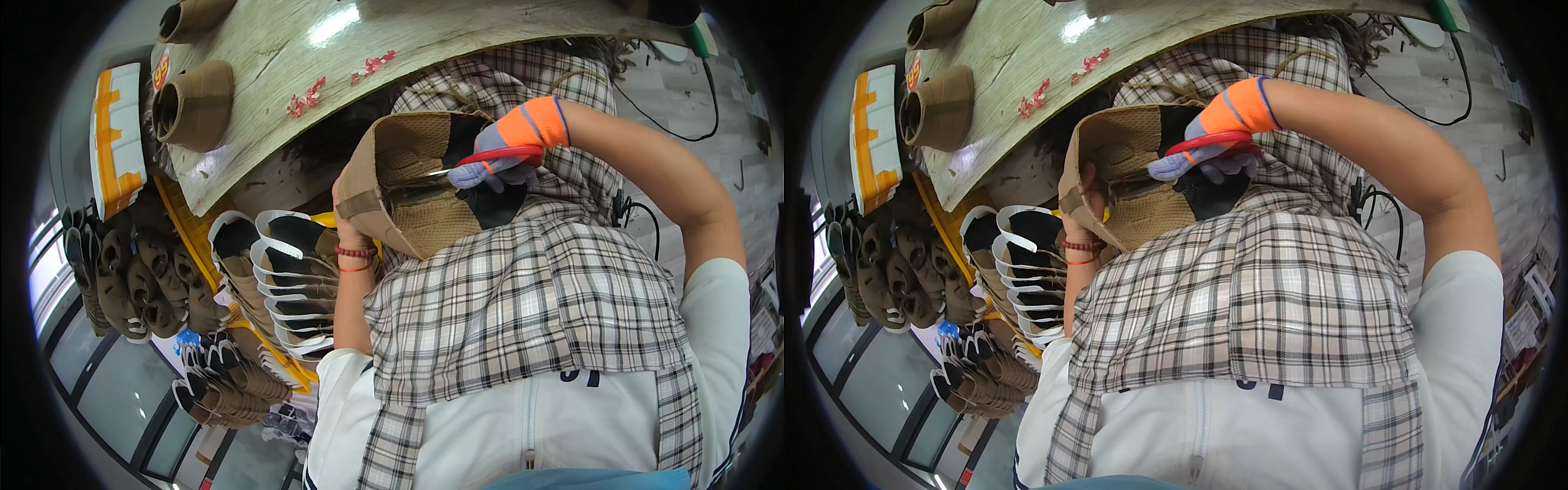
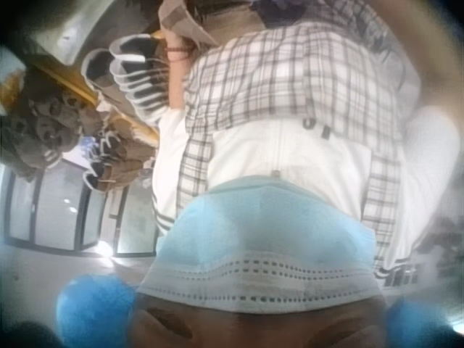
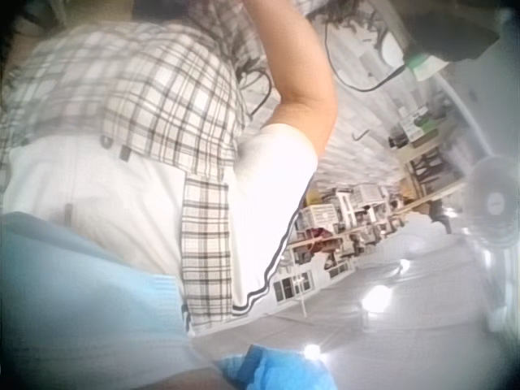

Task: The person trims the edges of brown shoe uppers using scissors. They pick up each shoe part, cut along the inner edge, and place the trimmed pieces into a yellow crate. The process is repeated for multiple shoe parts.

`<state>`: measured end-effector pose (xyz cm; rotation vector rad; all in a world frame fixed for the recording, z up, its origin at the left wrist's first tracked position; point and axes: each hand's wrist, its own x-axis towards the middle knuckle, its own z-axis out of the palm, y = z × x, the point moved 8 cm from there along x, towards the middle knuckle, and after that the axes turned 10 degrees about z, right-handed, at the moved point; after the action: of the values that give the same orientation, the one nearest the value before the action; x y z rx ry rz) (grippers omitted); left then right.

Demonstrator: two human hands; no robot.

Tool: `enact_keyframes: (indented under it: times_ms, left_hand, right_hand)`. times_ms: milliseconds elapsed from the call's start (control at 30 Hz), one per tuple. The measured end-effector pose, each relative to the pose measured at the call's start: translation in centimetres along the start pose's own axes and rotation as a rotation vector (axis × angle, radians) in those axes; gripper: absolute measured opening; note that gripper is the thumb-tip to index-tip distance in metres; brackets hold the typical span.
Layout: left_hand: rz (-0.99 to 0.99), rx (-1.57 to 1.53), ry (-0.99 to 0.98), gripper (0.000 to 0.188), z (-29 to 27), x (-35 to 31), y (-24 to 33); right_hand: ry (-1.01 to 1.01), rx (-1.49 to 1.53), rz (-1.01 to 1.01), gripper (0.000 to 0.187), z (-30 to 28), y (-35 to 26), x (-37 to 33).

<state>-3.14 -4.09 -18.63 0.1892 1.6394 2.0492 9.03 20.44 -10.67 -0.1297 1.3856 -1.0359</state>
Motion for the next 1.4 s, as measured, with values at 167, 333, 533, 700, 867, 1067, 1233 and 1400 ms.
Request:
enact_keyframes:
  times_ms: [167, 333, 533, 700, 867, 1067, 1233, 1400]
  left_hand:
    - [0.011, 0.069, 0.006, 0.039, 1.0, -0.1, 1.0]
    - [-0.287, -0.109, 0.267, 0.041, 2.2, -0.3, 1.9]
    - [0.014, 0.056, -0.009, 0.041, 1.3, -0.3, 1.5]
    - [0.072, 0.098, 0.010, 0.041, 1.5, -0.8, 2.0]
    - [0.031, 0.013, -0.003, 0.040, 0.6, -1.0, 1.2]
    - [-0.109, 0.076, 0.094, 0.041, 0.6, -0.6, 1.2]
    - [0.062, 0.194, -0.124, 0.042, 1.0, -0.3, 1.6]
    - [0.023, 0.145, -0.013, 0.041, -0.7, -1.0, 0.4]
  right_hand:
    - [0.058, 0.086, 0.140, 0.091, -0.2, -1.4, -0.6]
    - [0.083, 0.102, 0.143, 0.093, -0.3, -1.8, -0.9]
    - [0.127, 0.102, 0.160, 0.091, 0.1, -1.5, -0.6]
    - [0.132, 0.077, 0.125, 0.080, 0.4, -1.7, -0.9]
    - [0.156, 0.051, 0.133, 0.064, 0.6, -1.2, -0.6]
    - [0.102, 0.039, 0.084, 0.086, 0.9, -1.0, -1.3]
    - [0.101, 0.125, 0.133, 0.060, 0.9, -2.0, -1.7]
    - [0.094, 0.077, 0.102, 0.061, 0.7, -2.0, -1.1]
